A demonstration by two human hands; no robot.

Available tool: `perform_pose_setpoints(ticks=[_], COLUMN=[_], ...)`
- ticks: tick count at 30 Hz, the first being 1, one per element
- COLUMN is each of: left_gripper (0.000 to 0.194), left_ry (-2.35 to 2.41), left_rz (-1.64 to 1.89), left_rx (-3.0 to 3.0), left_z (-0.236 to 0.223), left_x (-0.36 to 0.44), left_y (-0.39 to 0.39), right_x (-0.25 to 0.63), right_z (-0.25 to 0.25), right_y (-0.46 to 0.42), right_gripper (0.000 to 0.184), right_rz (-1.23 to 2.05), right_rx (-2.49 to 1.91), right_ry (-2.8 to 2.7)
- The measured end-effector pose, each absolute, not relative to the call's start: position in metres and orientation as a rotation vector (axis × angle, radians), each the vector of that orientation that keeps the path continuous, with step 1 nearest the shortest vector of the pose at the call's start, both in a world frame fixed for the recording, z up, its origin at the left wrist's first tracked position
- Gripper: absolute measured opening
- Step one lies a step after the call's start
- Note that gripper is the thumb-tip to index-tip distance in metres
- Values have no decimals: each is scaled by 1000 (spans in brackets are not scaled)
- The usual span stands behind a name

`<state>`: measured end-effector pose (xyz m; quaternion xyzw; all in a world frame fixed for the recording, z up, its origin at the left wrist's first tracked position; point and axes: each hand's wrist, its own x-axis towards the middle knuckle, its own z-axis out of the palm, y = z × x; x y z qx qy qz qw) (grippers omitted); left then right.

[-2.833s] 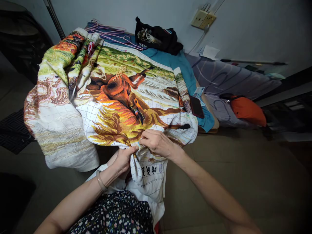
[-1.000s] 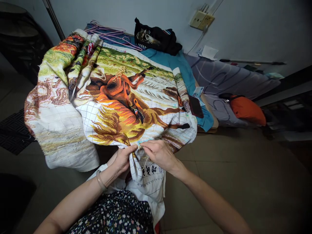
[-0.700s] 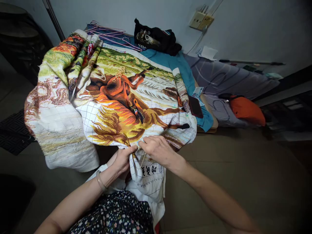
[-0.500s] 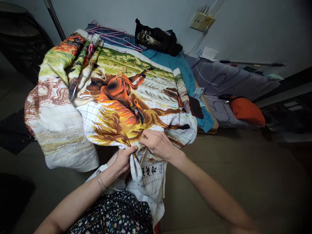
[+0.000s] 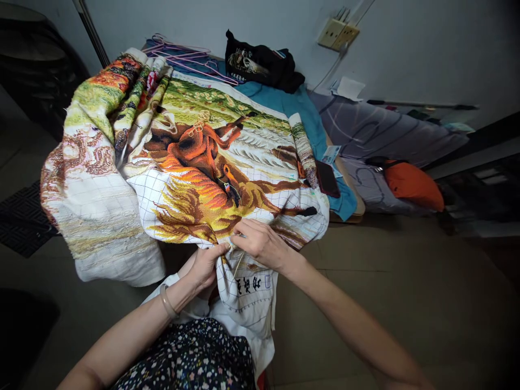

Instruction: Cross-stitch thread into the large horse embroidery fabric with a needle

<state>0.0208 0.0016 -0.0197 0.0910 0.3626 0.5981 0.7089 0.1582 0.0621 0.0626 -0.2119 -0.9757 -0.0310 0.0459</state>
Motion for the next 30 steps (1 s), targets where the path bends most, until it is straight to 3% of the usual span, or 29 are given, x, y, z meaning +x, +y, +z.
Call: perform_pose_setpoints(ticks=[6,11,13,18,21,23,25,28,30], left_gripper=[19,16,16,27,31,31,30,29,30], left_ry=[788,780,763,812,850,836,817,814,807], left_rz=[1264,1239,1242,1233,1238,1240,1254,1274,1280], left_rx=[95,46,82,124,124,131,142,155,157], left_z=[-24,-25,-23,-18,-17,-17,-17,-17,-18], left_x=[18,17,17,19,19,19,19,19,19], left_y=[1,-1,-1,0,0,0,0,0,0], right_x=[152,150,151,151,149,151,154,160,163], right_z=[59,51,56,88,101,100,92,74,63], right_y=[44,33,23,-18,-31,-27,-14,12,25], right_gripper=[26,26,29,30,32,31,27,20,18], right_rz=[-223,-295,-39,1015,1262,1362,1281,759,556], right_rx=[-625,-582,-471,28,217,111,-292,-1012,-1167], right_ry=[-2935,-2855,-2818,-2729,-2687,-2642,-2637,-2608,-2576])
